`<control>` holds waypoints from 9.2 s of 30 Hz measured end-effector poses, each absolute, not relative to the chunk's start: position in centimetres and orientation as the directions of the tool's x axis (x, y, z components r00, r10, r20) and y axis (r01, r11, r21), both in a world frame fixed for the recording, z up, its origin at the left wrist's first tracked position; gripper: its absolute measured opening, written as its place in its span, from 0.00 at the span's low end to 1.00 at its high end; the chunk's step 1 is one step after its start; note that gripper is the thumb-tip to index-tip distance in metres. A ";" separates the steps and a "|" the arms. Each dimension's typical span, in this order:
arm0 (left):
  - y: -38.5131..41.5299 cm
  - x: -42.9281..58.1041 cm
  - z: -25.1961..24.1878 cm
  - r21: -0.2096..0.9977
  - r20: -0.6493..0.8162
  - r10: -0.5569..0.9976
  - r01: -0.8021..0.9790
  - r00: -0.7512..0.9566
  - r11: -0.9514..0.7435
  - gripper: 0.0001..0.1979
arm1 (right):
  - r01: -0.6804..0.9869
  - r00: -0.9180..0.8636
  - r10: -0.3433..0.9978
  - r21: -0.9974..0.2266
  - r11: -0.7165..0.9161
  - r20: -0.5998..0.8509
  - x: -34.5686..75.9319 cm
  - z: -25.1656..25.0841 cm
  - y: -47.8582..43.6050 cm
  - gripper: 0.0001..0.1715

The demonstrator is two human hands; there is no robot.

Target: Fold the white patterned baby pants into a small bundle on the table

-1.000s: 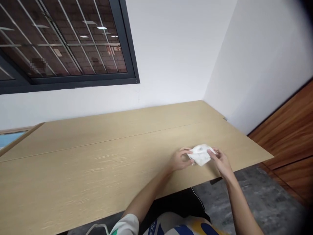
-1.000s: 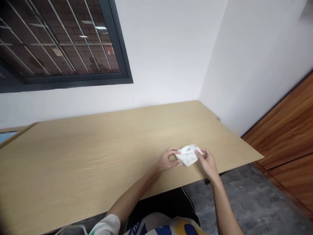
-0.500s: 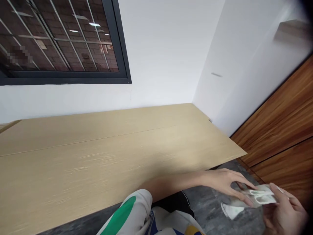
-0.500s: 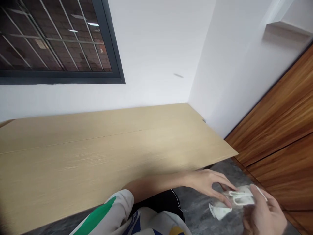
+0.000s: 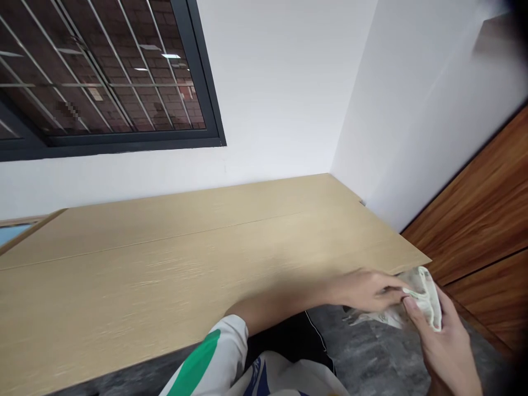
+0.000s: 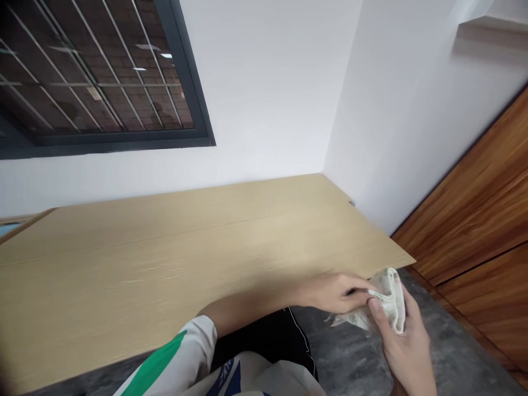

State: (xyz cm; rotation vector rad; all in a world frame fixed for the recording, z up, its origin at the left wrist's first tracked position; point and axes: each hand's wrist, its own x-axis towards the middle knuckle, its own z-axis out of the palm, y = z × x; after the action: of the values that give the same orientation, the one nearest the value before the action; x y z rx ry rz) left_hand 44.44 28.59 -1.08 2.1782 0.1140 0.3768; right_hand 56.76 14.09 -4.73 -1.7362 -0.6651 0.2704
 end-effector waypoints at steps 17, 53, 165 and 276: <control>37.6 19.5 10.3 0.701 0.524 0.746 0.289 0.410 -0.652 0.13 | 0.576 0.156 0.753 -0.678 0.456 0.639 53.0 4.4 27.3 0.14; 63.2 14.7 -10.4 0.362 0.069 0.996 0.932 -0.063 0.034 0.17 | 0.787 -0.148 0.976 -0.578 0.214 0.160 41.7 -17.6 69.1 0.15; 21.4 16.4 -18.4 0.126 0.267 0.873 0.884 0.407 -0.451 0.26 | 0.475 -0.722 0.645 -0.499 0.725 0.249 41.2 -16.5 28.2 0.38; 27.9 19.8 -17.6 0.596 0.261 0.948 0.803 -0.185 -0.007 0.20 | 0.708 -0.096 0.956 -0.657 0.261 0.277 38.4 -18.6 34.2 0.21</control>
State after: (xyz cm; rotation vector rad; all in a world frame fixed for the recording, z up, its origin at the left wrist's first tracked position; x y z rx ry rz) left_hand 19.83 27.85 -17.59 1.8477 2.0453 0.9670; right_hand 38.43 34.18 -18.57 -1.5090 -1.8668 0.4752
